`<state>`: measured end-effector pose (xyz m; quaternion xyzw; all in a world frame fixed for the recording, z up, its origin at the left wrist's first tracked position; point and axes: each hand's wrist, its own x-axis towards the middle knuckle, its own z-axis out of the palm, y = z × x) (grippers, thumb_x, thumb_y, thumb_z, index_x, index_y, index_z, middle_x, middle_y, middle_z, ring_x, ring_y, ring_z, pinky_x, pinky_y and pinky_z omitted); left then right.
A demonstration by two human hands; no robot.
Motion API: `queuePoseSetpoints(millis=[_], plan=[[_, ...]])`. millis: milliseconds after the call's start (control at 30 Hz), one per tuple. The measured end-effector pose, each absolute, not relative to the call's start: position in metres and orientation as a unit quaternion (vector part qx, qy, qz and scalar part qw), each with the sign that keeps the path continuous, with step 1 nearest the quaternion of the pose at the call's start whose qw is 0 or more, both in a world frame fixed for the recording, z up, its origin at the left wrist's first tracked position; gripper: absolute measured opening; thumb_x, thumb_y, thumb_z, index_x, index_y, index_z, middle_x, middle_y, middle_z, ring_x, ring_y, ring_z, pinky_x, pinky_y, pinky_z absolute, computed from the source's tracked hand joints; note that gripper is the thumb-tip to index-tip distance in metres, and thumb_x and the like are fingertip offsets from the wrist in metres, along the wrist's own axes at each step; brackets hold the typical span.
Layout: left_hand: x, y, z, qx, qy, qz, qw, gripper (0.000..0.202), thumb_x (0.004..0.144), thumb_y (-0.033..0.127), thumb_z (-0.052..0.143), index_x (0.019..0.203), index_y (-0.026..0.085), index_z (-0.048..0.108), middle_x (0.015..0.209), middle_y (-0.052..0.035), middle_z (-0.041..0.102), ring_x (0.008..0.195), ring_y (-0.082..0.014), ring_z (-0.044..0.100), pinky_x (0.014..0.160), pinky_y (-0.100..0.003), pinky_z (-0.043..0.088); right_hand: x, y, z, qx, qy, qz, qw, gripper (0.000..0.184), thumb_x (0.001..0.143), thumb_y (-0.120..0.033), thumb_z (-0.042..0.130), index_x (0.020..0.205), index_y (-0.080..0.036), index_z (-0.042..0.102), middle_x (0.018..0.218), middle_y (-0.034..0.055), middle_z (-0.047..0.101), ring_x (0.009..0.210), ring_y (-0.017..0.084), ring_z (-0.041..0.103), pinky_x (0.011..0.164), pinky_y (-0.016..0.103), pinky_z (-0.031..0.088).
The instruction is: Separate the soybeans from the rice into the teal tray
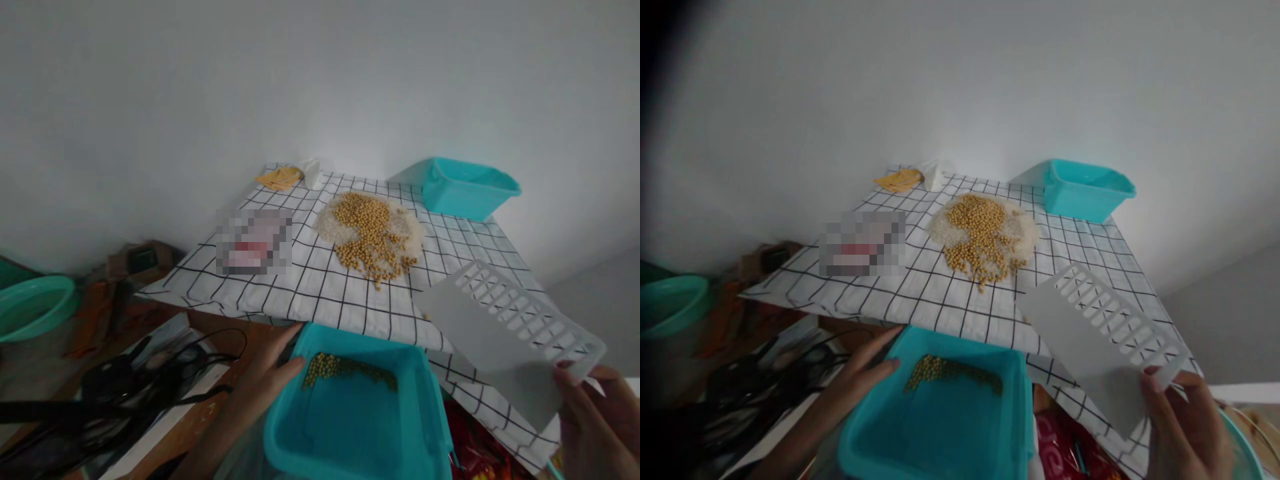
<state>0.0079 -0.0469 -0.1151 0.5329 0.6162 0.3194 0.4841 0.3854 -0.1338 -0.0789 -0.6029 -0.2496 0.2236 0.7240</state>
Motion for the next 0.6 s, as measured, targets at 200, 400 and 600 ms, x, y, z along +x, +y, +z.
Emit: queuePoseSetpoints(millis=[200,400,600], plan=[[0.005,-0.046,-0.124,0.54,0.614,0.31,0.486,0.07,0.074,0.041,0.056,0.138,0.011,0.055,0.146,-0.0163,0.054,0.135,-0.0363,0.046,0.114,-0.05,0.032,0.38,-0.138,-0.082,-0.585,-0.287,0.293,0.7,0.036,0.065,-0.026,0.083,0.097,-0.024,0.068,0.099,0.0007,0.068,0.081,0.015,0.063,0.066,0.018,0.052],[0.007,-0.045,-0.121,0.533,0.614,0.316,0.489,0.07,0.074,0.041,0.055,0.136,0.01,0.055,0.143,-0.0166,0.057,0.132,-0.0342,0.05,0.112,-0.047,0.035,0.366,-0.106,-0.058,-0.56,-0.297,0.208,0.745,0.028,0.077,-0.023,0.073,0.104,-0.024,0.067,0.11,0.002,0.069,0.102,0.017,0.063,0.087,0.026,0.048],[0.007,-0.046,-0.119,0.547,0.621,0.314,0.465,0.065,0.074,0.04,0.055,0.133,0.013,0.06,0.139,-0.0128,0.062,0.132,-0.0349,0.051,0.111,-0.047,0.038,0.37,-0.054,-0.047,-0.522,-0.304,0.197,0.772,0.03,0.067,-0.028,0.08,0.092,-0.023,0.065,0.09,0.0023,0.069,0.078,0.017,0.062,0.066,0.027,0.047]])
